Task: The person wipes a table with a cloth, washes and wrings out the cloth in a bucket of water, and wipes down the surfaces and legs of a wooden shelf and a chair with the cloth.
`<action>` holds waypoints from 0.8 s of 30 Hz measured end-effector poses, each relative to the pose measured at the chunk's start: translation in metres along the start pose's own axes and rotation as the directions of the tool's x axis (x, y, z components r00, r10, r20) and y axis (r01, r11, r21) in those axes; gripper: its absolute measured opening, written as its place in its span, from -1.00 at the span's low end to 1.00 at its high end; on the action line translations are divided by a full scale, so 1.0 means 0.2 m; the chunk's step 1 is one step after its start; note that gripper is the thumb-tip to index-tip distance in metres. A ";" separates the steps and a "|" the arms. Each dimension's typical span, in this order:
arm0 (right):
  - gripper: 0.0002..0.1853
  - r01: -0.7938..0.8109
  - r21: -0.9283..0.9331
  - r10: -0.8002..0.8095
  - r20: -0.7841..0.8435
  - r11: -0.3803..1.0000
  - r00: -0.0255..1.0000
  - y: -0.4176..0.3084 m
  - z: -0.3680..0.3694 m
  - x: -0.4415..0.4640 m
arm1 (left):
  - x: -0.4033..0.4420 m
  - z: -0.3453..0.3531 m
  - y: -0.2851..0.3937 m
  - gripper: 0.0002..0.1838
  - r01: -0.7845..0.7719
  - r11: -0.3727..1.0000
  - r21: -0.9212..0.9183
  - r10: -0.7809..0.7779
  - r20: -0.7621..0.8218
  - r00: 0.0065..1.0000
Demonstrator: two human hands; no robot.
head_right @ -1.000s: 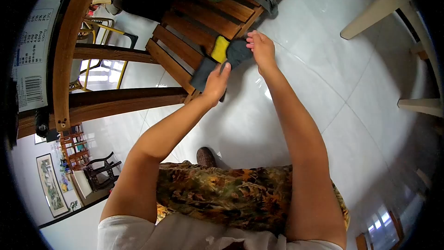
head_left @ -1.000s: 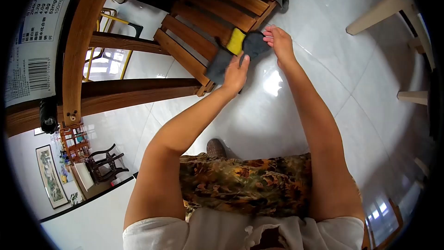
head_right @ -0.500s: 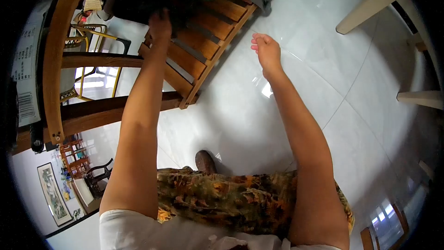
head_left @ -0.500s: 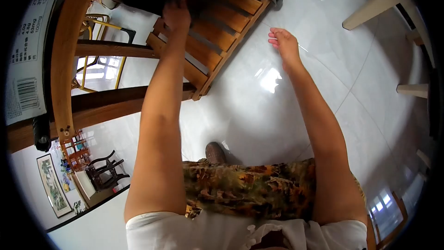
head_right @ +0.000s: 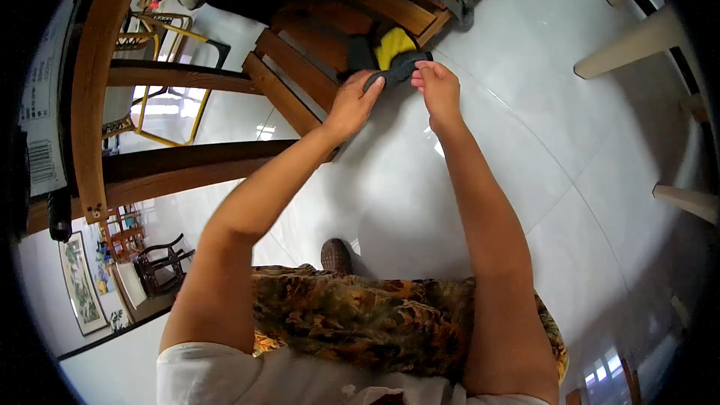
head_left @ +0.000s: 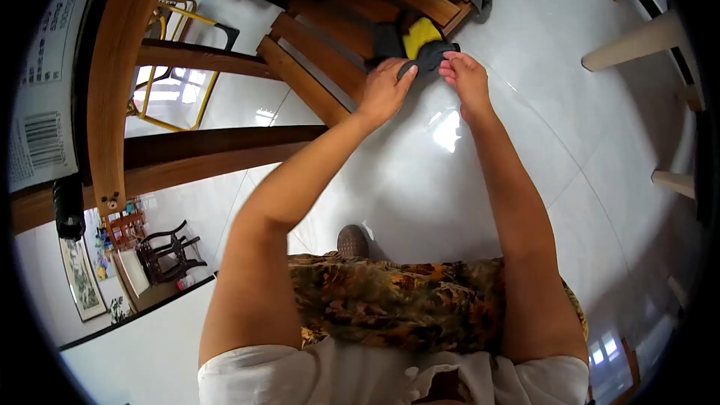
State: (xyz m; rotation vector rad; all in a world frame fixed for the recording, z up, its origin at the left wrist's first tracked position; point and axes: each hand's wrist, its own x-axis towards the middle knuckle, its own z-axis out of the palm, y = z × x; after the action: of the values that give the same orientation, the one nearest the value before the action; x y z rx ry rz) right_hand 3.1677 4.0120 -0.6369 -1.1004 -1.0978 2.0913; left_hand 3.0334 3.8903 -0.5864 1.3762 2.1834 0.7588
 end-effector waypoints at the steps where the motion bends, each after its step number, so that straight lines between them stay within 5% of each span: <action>1: -0.72 -0.005 0.005 0.005 0.035 1.000 0.999 0.00 0.01 0.00 | -0.06 -0.06 0.04 -0.55 0.214 0.941 -0.263 -0.195 0.097 0.976; 3: -0.73 -0.020 0.019 0.018 0.101 1.000 0.995 -0.01 0.04 -0.02 | -0.20 -0.19 0.11 -0.51 0.589 0.510 -0.627 -0.436 0.401 0.805; 5: -0.74 -0.047 0.018 0.045 0.103 0.999 0.994 -0.01 0.07 -0.04 | -0.39 -0.43 0.18 -0.39 0.736 0.407 -0.541 -0.415 0.608 0.677; 7: -0.73 -0.092 0.009 0.090 0.123 0.996 0.988 0.01 0.07 -0.05 | -0.67 -0.52 0.01 -0.36 0.691 0.295 -0.660 -0.347 0.600 0.721; 11: -0.71 -0.098 -0.023 0.100 0.117 0.995 0.988 0.01 0.06 -0.07 | -1.24 -0.79 -0.23 -0.30 0.710 0.028 -0.703 -0.556 0.579 0.596; 13: -0.70 -0.088 -0.054 0.094 0.114 0.995 0.989 0.00 0.04 -0.09 | -1.42 -0.91 -0.34 -0.31 0.608 0.048 -0.792 -0.745 0.377 0.550; 16: -0.69 -0.095 -0.117 0.107 0.099 0.989 0.989 0.01 0.01 -0.12 | -1.44 -1.10 -0.67 -0.39 0.374 0.371 -0.850 -0.754 -0.041 0.655; 17: -0.70 -0.105 -0.128 0.117 0.094 0.986 0.989 0.01 0.00 -0.12 | -1.38 -1.17 -0.78 -0.42 0.326 0.524 -0.787 -0.688 -0.166 0.706; 19: -0.71 -0.122 -0.146 0.134 0.075 0.982 0.988 0.02 -0.02 -0.13 | -1.18 -1.23 -0.92 -0.42 0.021 0.881 -0.472 -0.196 -0.324 0.925; 23: -0.73 -0.121 -0.150 0.132 0.064 0.981 0.989 0.02 -0.02 -0.18 | -0.51 -1.19 -0.92 -0.44 0.415 0.833 -0.365 -0.518 -0.252 0.817; 24: -0.73 -0.125 -0.158 0.137 0.064 0.979 0.989 0.02 -0.01 -0.20 | -0.40 -1.10 -0.94 -0.41 0.321 0.921 -0.219 -0.370 -0.240 0.897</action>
State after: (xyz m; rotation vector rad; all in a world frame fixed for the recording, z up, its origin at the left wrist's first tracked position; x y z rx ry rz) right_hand 3.1908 3.9809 -0.6245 -1.2047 -1.2722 2.1952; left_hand 2.8018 3.7056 -0.5385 0.7968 2.4150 1.0229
